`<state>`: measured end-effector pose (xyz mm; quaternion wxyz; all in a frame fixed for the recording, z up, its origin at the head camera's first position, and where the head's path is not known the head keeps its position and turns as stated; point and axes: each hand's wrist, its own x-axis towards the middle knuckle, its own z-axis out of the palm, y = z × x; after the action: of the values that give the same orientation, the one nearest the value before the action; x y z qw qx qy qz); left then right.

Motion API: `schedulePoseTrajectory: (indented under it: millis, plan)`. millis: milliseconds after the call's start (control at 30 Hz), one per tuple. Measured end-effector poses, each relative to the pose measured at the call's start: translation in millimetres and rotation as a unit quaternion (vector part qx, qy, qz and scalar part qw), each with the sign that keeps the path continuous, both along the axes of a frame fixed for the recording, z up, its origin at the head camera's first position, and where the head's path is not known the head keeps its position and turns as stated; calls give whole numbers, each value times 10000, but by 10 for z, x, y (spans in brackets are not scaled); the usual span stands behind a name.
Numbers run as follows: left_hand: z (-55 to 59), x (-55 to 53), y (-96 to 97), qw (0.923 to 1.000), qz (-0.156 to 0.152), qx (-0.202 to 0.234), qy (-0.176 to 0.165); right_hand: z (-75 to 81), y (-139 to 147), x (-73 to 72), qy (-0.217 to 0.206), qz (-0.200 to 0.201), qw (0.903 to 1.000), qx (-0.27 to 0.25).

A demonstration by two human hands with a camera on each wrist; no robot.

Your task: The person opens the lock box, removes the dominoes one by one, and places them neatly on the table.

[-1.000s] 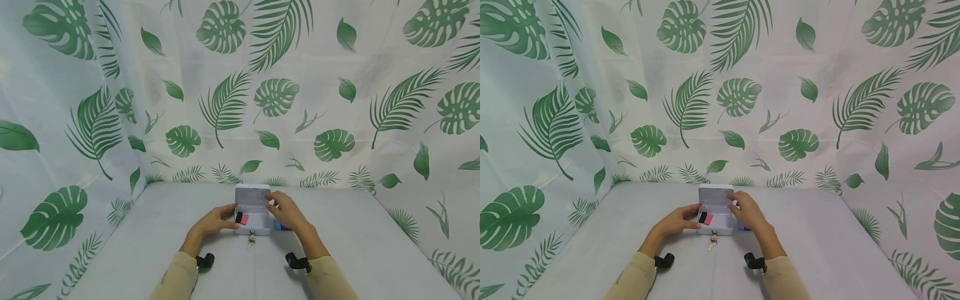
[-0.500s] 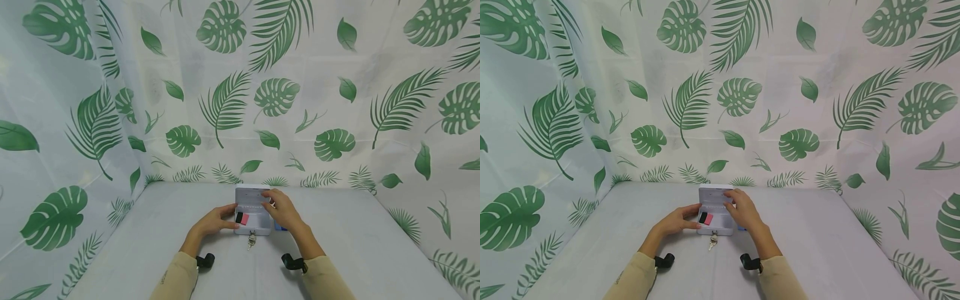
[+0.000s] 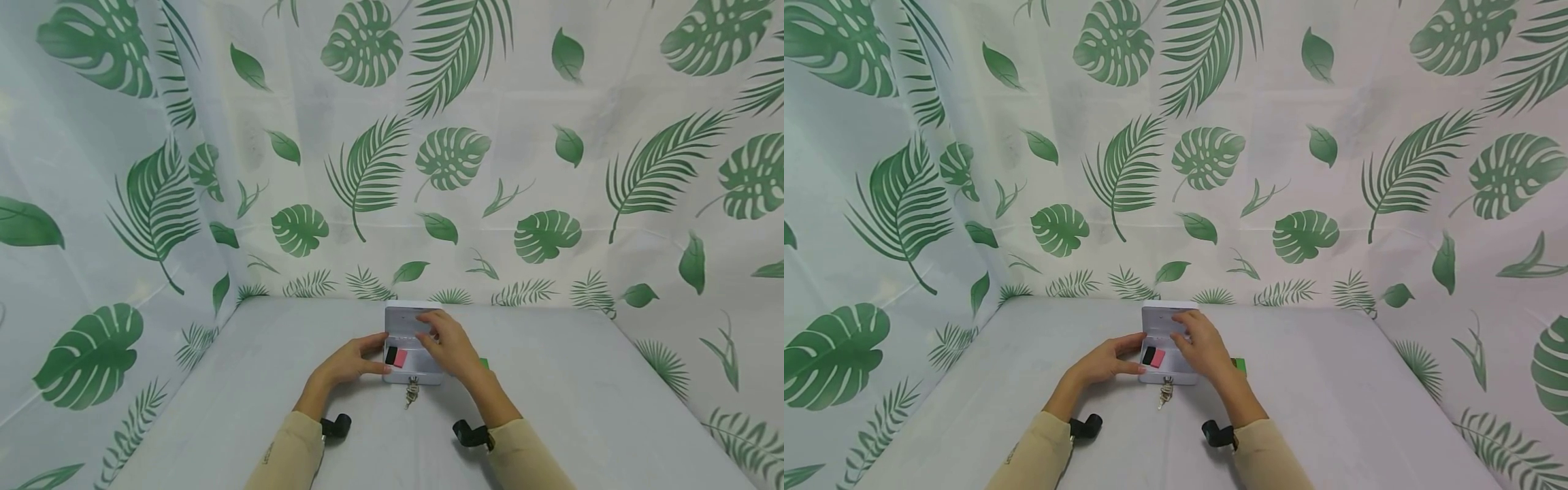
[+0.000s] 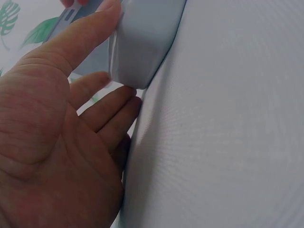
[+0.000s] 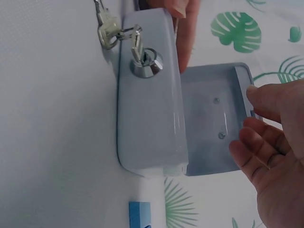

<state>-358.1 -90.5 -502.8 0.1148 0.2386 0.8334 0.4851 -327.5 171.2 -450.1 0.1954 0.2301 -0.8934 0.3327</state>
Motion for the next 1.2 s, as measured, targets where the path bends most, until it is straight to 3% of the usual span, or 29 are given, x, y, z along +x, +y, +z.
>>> schedulePoseTrajectory:
  millis: [867,1200]
  plan:
    - [4,4,4,10000,-22,54,-65,-123,-128,11,-693,-49,9976,-19]
    - [-4,-9,-2,10000,-38,43,-49,-160,-175,10,-617,2,9981,51]
